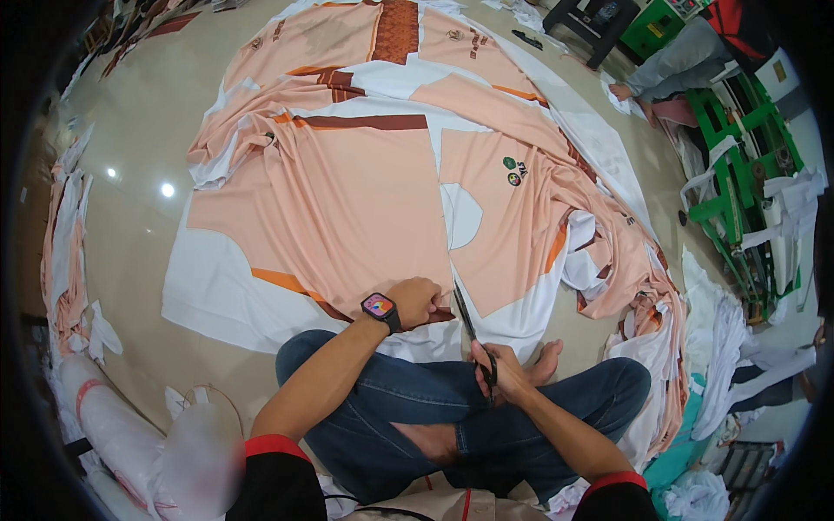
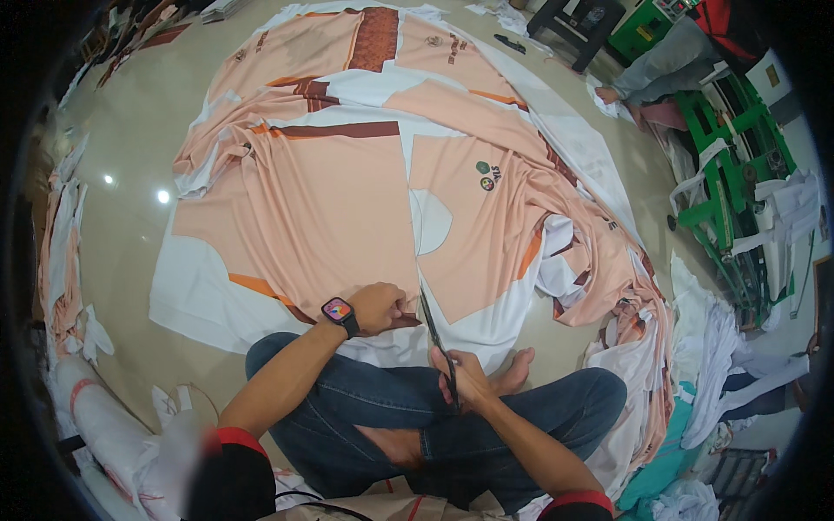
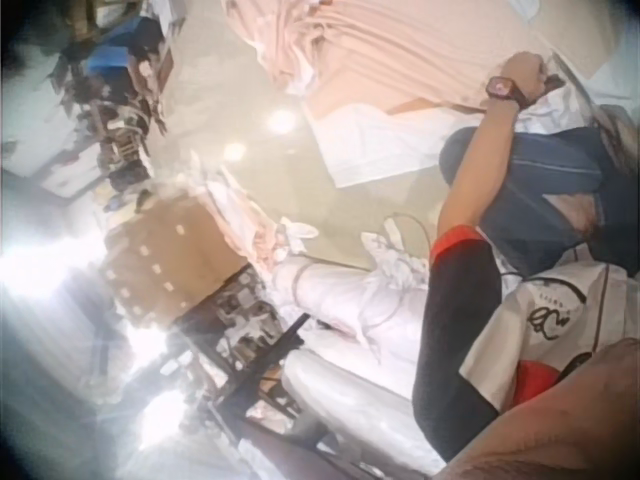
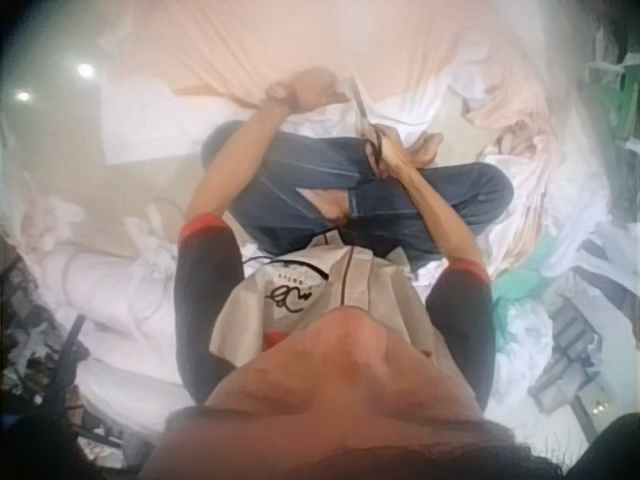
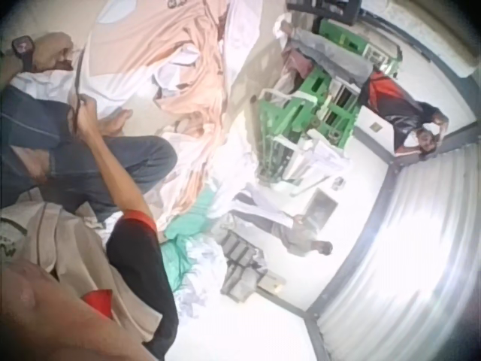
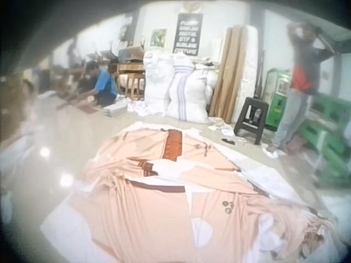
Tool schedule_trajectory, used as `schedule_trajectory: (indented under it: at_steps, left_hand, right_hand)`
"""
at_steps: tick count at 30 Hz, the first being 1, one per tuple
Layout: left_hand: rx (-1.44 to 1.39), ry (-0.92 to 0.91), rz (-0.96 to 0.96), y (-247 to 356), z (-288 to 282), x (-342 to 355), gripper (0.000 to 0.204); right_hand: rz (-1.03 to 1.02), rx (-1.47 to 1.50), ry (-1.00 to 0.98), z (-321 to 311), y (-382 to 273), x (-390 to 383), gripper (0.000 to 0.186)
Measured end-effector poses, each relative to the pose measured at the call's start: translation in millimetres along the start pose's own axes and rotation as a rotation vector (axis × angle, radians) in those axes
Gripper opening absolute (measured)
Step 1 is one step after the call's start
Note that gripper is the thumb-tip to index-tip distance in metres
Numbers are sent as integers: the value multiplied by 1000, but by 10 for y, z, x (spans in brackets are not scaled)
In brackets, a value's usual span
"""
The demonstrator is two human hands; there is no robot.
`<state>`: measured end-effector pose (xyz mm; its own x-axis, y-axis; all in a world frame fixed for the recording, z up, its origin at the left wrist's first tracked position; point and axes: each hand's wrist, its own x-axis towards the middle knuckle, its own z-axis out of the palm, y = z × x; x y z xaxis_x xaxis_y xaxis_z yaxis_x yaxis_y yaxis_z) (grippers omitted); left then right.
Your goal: The person sits on the floor and uses shears to cut a large piece of peach-colored fabric with printed patterns. They repeatedly cut along marked lines, separate the cut pieces, and reposition the fabric to continue cutting.
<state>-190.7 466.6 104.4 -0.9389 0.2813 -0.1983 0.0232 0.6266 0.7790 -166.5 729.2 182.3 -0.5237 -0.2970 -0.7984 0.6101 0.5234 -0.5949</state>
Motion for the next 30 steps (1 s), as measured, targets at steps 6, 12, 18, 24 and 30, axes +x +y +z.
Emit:
schedule_trajectory:
  at_steps: [6, 12, 18, 24, 30]
  left_hand:
    - [-31, -84, -17, -21, -63, 33, 11]
    - [-28, -152, -19, -56, -90, 76, 11]
    - [380, 314, 7, -187, -189, 232, 72]
    - [538, 222, -160, -279, -118, 169, 102]
    - [529, 229, -173, -265, -108, 192, 104]
  right_hand:
    - [-132, 138, 61, 143, -33, 471, 56]
    - [-195, 23, 121, 239, -8, 570, 57]
    - [-147, 34, 109, 175, -43, 614, 57]
    - [-210, 96, 87, 157, -155, 805, 61]
    - [-195, 57, 140, 221, -162, 831, 65]
